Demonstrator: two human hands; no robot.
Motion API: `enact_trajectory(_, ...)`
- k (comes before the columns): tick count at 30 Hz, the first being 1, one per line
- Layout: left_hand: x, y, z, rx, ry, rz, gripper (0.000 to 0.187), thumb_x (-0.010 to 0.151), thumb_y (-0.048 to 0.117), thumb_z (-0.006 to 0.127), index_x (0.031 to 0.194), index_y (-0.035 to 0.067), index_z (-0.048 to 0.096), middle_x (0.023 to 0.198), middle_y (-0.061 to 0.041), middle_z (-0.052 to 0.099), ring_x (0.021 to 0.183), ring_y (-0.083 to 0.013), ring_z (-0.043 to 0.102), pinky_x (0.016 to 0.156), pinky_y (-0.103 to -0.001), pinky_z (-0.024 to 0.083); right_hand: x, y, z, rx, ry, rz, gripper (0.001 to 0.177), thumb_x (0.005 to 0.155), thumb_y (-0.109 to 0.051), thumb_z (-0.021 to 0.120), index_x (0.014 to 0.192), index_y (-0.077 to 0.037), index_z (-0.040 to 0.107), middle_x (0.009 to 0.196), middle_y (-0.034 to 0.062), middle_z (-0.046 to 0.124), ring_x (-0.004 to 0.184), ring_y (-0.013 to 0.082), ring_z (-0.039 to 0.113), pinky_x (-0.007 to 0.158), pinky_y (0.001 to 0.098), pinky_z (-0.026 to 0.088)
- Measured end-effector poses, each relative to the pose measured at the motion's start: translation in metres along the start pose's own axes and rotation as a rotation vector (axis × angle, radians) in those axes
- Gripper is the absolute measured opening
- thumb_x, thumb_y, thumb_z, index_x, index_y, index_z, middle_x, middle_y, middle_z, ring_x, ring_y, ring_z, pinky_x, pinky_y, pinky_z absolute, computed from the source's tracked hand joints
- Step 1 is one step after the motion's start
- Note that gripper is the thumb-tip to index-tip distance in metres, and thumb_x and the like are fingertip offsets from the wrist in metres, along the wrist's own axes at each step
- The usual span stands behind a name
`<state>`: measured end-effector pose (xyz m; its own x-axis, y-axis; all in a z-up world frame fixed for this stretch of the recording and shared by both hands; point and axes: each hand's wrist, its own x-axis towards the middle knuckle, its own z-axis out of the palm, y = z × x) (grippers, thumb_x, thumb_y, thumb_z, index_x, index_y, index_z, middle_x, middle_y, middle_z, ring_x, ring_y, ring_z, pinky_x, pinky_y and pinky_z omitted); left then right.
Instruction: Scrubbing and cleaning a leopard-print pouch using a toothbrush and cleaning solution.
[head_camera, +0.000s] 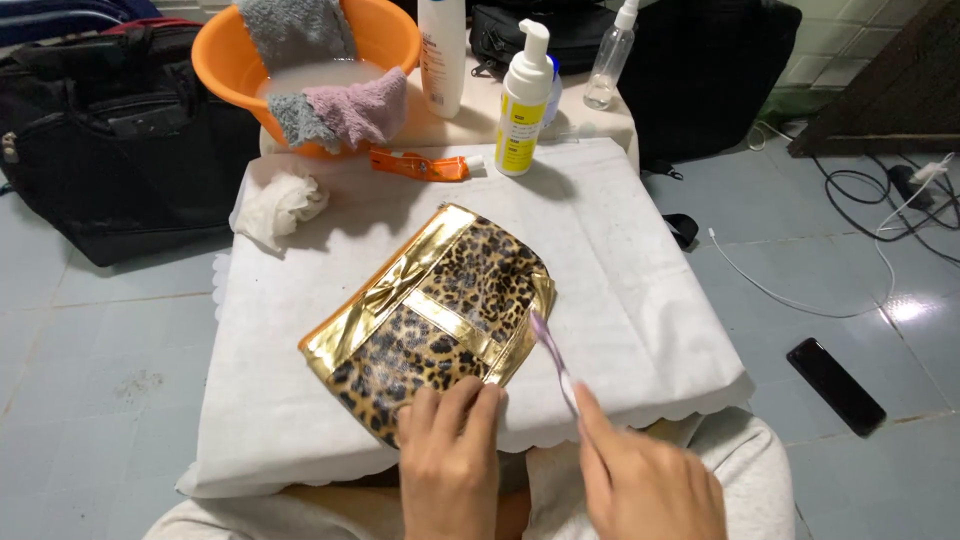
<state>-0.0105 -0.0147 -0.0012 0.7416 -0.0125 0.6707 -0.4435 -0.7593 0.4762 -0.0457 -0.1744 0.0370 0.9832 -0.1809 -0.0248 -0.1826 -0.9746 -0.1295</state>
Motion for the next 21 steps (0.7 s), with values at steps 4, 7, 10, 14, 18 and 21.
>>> enact_trajectory(4,-0.007,0.009,0.007,0.014,-0.007,0.022,0.025,0.074,0.001,0.075,0.099,0.000,0.074,0.107,-0.011,0.071,0.083,-0.0242,0.057,0.080,-0.040,0.047,-0.016,-0.009,0.031,-0.134,0.045,-0.098,0.060,0.083,-0.016,0.061,0.143,-0.015,0.052,0.061,0.0091,0.075,0.036,0.0195,0.069,0.039,0.0386,0.062)
enact_trajectory(7,-0.008,0.007,0.010,-0.024,-0.031,-0.013,0.021,0.076,0.002,0.075,0.098,0.003,0.074,0.106,-0.010,0.070,0.081,-0.0232,0.057,0.079,-0.040,0.046,-0.028,-0.003,0.048,-0.154,0.490,-0.215,0.054,0.068,-0.019,0.069,0.122,-0.024,0.072,0.033,-0.0091,0.049,0.020,0.0054,0.037,0.024,0.0286,0.034)
enact_trajectory(10,-0.012,0.009,0.014,-0.021,-0.051,-0.017,0.022,0.076,0.002,0.076,0.098,0.002,0.076,0.104,-0.010,0.071,0.079,-0.0219,0.057,0.074,-0.038,0.045,-0.002,-0.014,0.014,-0.140,0.102,-0.005,0.056,0.080,-0.026,0.063,0.136,-0.030,0.059,0.053,0.0039,0.071,0.036,0.0280,0.067,0.041,0.0492,0.054)
enact_trajectory(14,-0.014,0.002,0.014,-0.017,-0.018,-0.012,0.021,0.077,0.003,0.078,0.098,0.003,0.077,0.103,-0.007,0.071,0.078,-0.0199,0.057,0.076,-0.037,0.047,-0.022,-0.023,0.052,-0.171,0.357,-0.124,0.058,0.074,-0.022,0.068,0.132,-0.023,0.064,0.051,0.0023,0.056,0.031,0.0194,0.052,0.032,0.0405,0.043)
enact_trajectory(18,-0.021,-0.010,0.026,-0.029,-0.014,0.021,0.016,0.080,0.006,0.079,0.095,0.002,0.079,0.096,-0.007,0.072,0.074,-0.0178,0.054,0.070,-0.034,0.045,-0.023,-0.004,0.060,-0.200,0.198,-0.100,0.068,0.071,-0.022,0.070,0.137,-0.033,0.059,0.043,-0.0035,0.058,0.026,0.0132,0.053,0.027,0.0413,0.048)
enact_trajectory(21,-0.010,0.006,0.012,-0.031,-0.022,-0.057,0.016,0.079,0.005,0.078,0.095,0.002,0.078,0.099,-0.007,0.072,0.078,-0.0202,0.057,0.076,-0.038,0.048,0.019,-0.021,0.006,-0.211,0.134,-0.113,0.059,0.078,-0.021,0.066,0.137,-0.012,0.059,0.055,0.0093,0.072,0.029,0.0224,0.064,0.032,0.0426,0.052)
